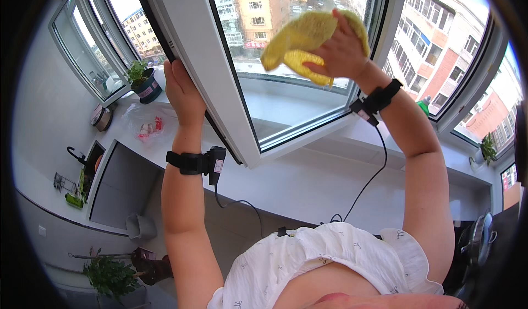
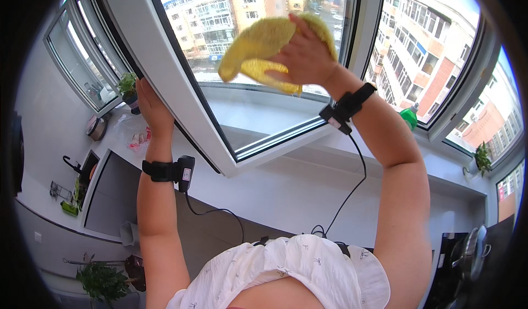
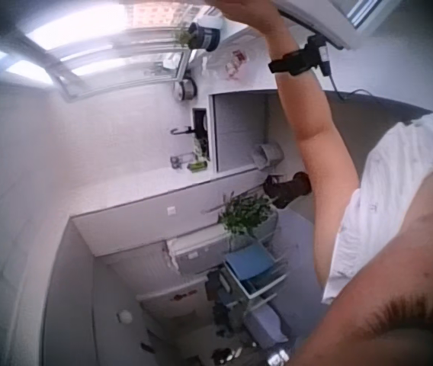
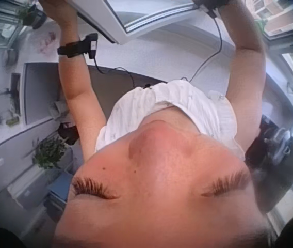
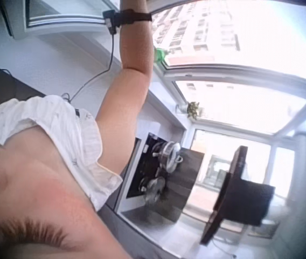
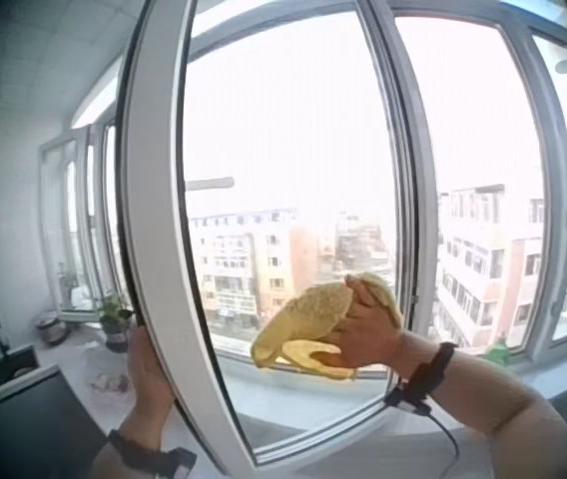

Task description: The person wipes the kitchen window sill and glass with a yellow cloth, then applies green cleaning liquid from a bottle and continues wiping the sill and frame. The person moves a potted plant aside to reach the sill and wipes multiple sections of the window area.

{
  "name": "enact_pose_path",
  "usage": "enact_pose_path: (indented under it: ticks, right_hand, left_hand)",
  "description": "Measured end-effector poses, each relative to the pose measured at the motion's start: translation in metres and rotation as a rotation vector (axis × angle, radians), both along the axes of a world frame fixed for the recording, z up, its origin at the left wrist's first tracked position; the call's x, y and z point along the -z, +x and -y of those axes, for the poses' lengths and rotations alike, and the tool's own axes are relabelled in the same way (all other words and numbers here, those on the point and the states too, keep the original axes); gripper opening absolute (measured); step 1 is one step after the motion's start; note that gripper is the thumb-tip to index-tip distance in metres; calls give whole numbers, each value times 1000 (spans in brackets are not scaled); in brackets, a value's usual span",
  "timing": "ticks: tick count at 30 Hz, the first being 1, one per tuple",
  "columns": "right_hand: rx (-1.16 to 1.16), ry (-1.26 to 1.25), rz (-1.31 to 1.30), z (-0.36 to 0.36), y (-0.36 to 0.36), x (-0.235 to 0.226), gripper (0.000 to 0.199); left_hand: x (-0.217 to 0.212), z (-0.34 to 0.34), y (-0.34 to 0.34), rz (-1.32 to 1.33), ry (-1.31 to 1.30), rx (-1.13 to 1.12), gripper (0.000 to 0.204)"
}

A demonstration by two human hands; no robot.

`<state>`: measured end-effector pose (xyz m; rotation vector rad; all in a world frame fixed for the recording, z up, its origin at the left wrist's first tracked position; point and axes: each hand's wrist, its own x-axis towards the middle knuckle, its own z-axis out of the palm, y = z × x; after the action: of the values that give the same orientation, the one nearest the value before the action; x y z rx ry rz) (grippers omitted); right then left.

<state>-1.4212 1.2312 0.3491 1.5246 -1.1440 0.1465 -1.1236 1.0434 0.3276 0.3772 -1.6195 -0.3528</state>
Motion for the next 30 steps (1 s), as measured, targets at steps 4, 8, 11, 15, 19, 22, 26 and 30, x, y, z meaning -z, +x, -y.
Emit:
enact_pose_path:
  ticks: [4, 8, 11, 15, 19, 22, 26, 30]
  right_hand:
    - [-2, -453, 255, -16, -55, -184, 65]
    - [-24, -548, 255, 5, -39, -137, 66]
    - [55, -142, 336, 6, 14, 36, 50]
    - [-156, 531, 414, -4, 58, 218, 31]
    - [-74, 264, -83, -11, 15, 135, 34]
    - [116, -142, 80, -23, -30, -57, 51]
    - [151, -563, 458, -27, -60, -228, 68]
    - [225, -599, 539, -16, -72, -155, 75]
  left_hand:
    - [3, 1, 0, -38, 77, 67, 40]
    - [4, 0, 1, -24, 13, 1, 42]
    - [6, -2, 2, -51, 87, 28, 43]
    - [6, -5, 2, -43, 163, 84, 44]
    - [8, -4, 2, -31, 101, 36, 43]
    - [8, 0, 1, -31, 93, 109, 43]
    - [8, 0, 1, -18, 89, 49, 43]
    - [9, -5, 3, -60, 186, 101, 43]
